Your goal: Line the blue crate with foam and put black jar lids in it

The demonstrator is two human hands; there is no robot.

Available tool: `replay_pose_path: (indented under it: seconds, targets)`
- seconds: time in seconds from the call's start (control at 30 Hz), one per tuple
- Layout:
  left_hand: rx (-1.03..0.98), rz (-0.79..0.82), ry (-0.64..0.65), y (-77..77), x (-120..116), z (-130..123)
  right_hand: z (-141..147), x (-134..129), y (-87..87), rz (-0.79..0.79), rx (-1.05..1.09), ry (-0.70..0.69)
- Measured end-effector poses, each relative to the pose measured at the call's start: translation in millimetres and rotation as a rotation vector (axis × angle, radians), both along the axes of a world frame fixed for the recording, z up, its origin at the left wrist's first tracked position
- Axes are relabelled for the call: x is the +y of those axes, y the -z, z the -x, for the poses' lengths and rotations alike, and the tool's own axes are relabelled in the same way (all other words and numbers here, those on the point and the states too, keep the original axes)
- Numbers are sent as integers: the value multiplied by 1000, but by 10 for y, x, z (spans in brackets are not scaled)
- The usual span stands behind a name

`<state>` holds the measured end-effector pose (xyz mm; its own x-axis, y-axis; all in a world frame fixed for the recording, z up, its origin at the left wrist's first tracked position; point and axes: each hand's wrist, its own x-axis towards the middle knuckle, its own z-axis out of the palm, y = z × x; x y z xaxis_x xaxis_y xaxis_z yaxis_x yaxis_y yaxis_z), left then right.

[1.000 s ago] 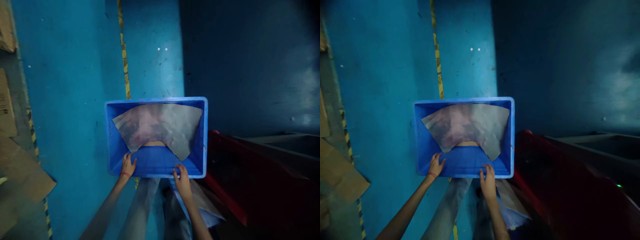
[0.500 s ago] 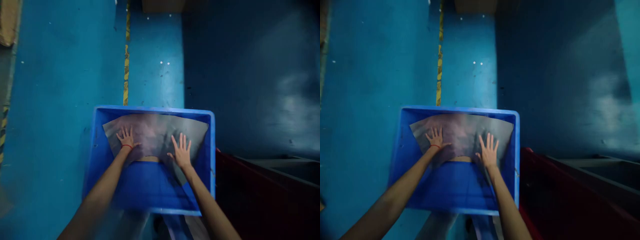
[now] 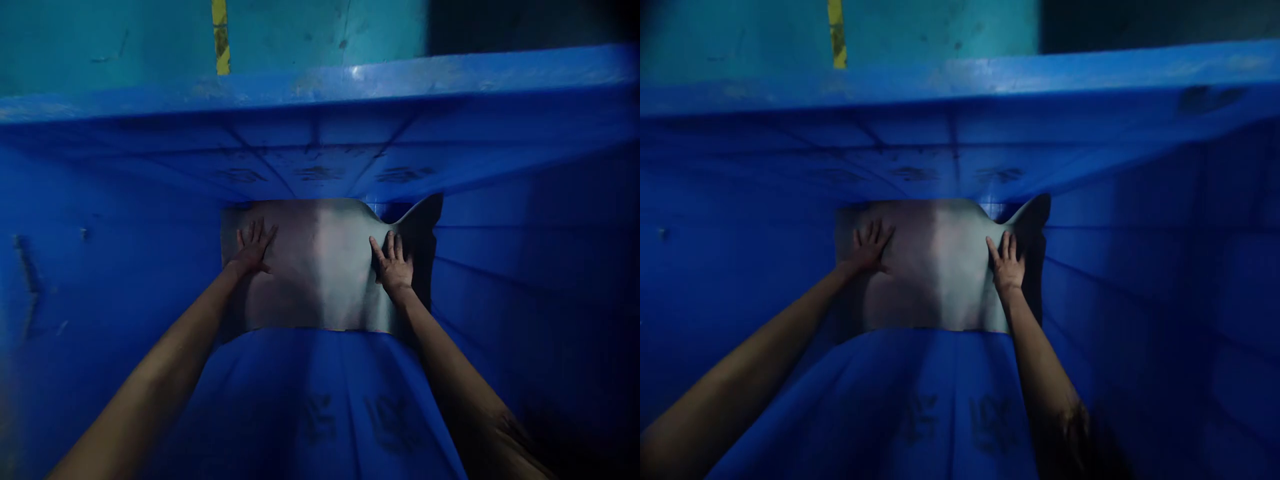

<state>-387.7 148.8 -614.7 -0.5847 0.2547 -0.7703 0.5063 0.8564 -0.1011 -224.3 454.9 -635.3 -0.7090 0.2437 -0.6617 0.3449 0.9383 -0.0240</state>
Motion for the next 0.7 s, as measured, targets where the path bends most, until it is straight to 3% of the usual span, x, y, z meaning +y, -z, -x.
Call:
replay_pose_path:
  seconds: [0.13,0.2,0.27,0.37,0.43,0.53,0.6,0.7]
  targets:
    - [151,153,-107,-246,-78,-738,-400,-509,-283,-131,-138,215]
    - [167,199,-157,-299,-182,-1147,-685,-689,-389,-119,-237,293]
    - [152,194,-158,-252,-307,-1405,-911,-728,-411,-17,-287,293]
    - [126,151,-137,-105,-470,-1475,-979,-557,-400,156,-289,259]
    - [89,126,-129,-44,-542,-1413,-803,-379,-429,221,-214,250]
    - [-9,97,-132,-46,-618,-1320,-285,-134,-480,230,52,278]
    - [-63,81,-147,-75,-657,-1271,120,10,-463,254,207,329]
    - [-99,53,-191,-101,-665,-1151,606,174,-398,375,265,466]
